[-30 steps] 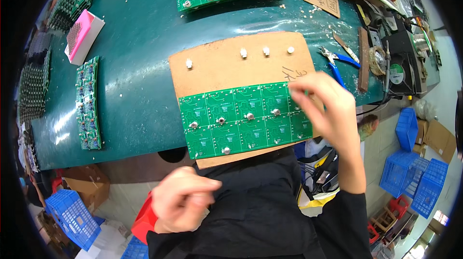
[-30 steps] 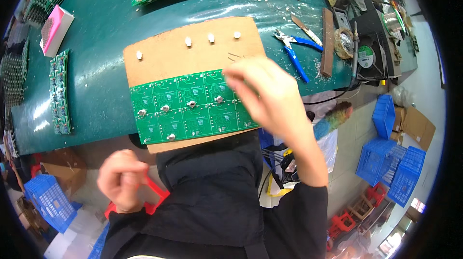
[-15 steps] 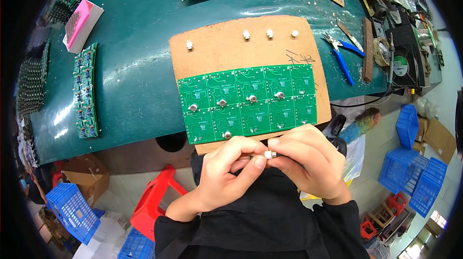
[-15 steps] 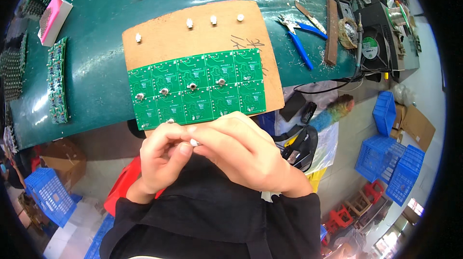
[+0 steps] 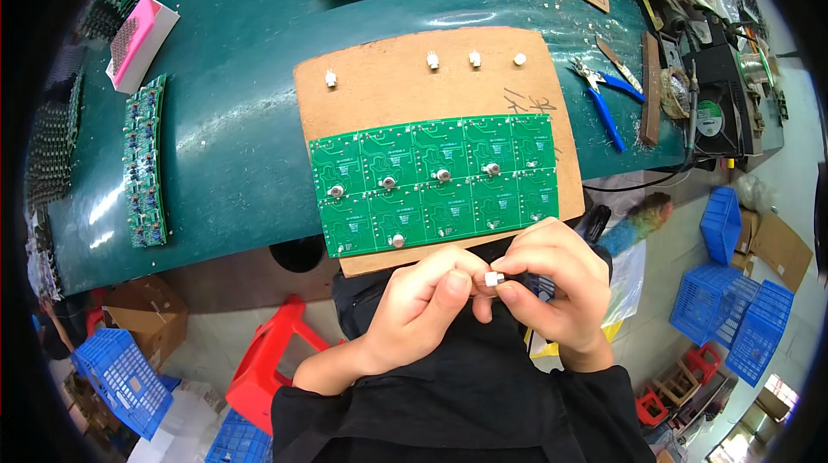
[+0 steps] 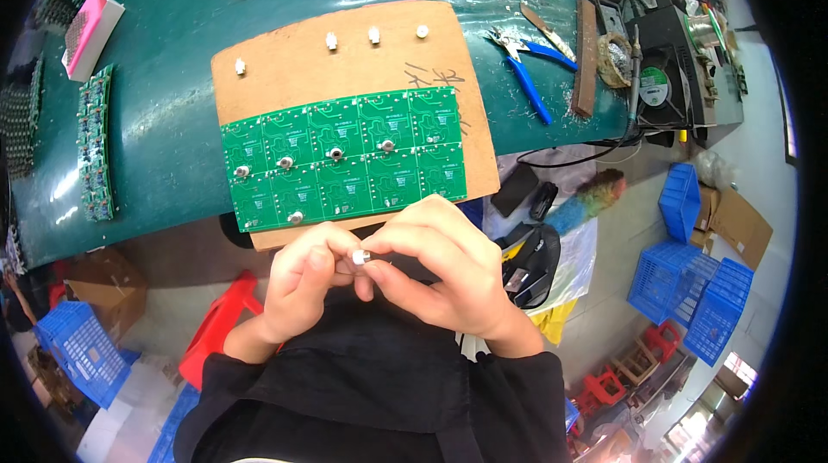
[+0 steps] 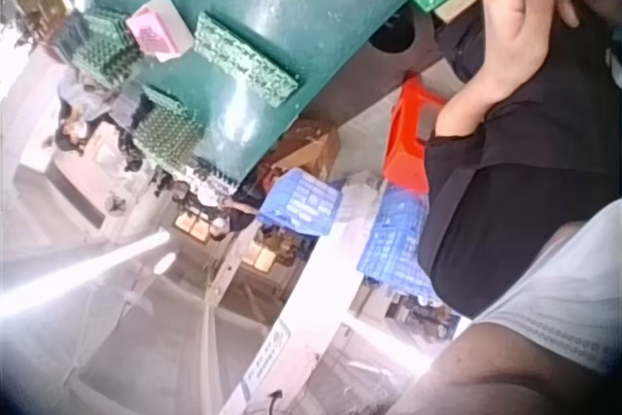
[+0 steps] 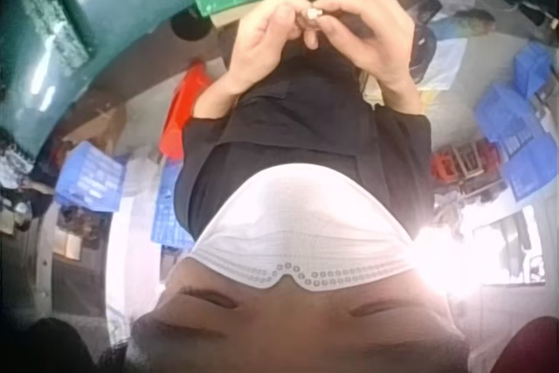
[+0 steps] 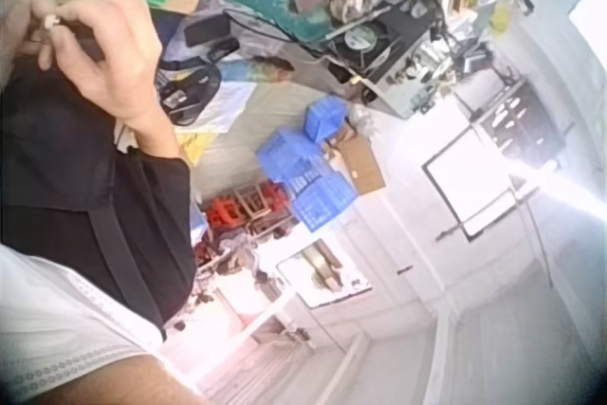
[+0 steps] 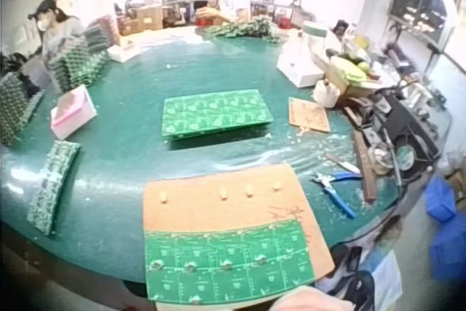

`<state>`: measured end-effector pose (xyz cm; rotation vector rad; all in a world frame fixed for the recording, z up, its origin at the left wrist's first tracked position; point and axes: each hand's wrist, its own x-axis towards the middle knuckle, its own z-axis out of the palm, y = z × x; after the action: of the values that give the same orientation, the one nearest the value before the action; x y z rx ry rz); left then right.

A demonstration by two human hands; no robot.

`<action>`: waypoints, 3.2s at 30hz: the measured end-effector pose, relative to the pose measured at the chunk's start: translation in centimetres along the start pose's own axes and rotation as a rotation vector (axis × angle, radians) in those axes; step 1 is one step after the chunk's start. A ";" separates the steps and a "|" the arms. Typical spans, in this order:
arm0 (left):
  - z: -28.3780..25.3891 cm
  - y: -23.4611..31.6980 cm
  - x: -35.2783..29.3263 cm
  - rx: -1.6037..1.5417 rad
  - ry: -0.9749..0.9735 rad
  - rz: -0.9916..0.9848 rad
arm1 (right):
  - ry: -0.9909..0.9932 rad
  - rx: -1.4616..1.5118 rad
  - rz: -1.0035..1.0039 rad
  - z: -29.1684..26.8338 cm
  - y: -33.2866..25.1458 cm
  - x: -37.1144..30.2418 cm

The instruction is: The person assembles circuit boards by inserting components into holes on the board by hand and soldering the connections using a soldering iron.

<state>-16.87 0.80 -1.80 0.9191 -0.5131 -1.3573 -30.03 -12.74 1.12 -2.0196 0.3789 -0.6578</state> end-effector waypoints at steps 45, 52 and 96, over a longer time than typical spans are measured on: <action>-9.1 2.2 -3.8 1.315 0.485 0.469 | 0.035 -0.673 -0.051 -4.5 6.8 2.5; -9.4 1.7 -3.6 1.301 0.461 0.481 | -0.081 -0.799 -0.144 -4.8 5.9 3.3; -8.9 1.1 -3.1 1.503 0.440 0.694 | -0.514 -0.803 -0.522 -8.3 6.2 7.1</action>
<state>-9.78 6.08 -5.39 1.8975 -1.3795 0.0935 -29.20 -25.31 1.25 -2.9990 -0.2581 -0.2620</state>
